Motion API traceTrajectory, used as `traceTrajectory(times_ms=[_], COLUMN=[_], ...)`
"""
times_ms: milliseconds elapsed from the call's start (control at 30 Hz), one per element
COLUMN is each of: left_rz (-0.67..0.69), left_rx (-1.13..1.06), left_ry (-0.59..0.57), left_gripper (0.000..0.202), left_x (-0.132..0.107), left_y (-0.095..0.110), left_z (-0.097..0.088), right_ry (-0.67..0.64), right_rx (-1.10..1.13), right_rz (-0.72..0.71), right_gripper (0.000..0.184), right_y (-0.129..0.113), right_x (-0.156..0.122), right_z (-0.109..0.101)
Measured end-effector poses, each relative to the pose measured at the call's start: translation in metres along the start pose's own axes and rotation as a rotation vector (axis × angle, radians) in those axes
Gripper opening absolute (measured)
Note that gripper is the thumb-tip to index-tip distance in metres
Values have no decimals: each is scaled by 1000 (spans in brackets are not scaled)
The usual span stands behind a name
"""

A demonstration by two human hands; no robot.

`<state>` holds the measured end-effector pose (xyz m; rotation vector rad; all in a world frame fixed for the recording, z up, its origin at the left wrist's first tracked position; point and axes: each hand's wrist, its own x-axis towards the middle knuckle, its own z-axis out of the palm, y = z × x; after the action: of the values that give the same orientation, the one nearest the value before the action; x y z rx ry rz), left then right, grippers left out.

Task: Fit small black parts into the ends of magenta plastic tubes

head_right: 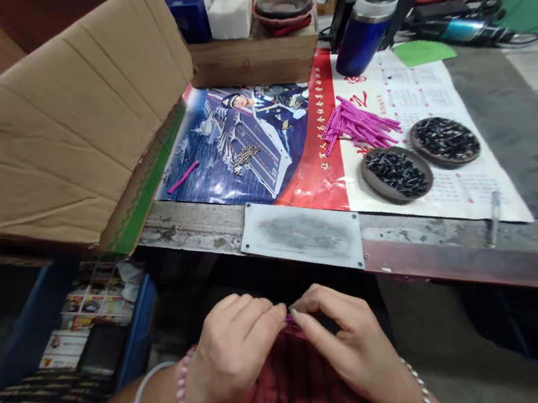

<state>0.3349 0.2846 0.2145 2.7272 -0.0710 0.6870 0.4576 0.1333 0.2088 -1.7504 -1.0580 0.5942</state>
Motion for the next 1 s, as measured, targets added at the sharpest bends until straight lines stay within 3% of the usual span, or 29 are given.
traceTrajectory(times_ms=[233,500,700,1000], left_rz=[63,69,70,33], left_rx=[16,-22,-51,-73], left_ry=[-4,35,49,16], left_gripper=[16,18,18,19], left_x=[-4,-1,0,-3], left_y=[-4,-7,-7,-8], left_z=[5,-2,0,2], right_ry=[-85,-129,-89,-82], right_rx=[-234,-18,39,62], right_rz=[-162,55,115,134], right_gripper=[13,4,25,28], right_y=[-2,4,1,6], right_x=[-7,-4,-2,4], right_z=[-3,-9,-5,4])
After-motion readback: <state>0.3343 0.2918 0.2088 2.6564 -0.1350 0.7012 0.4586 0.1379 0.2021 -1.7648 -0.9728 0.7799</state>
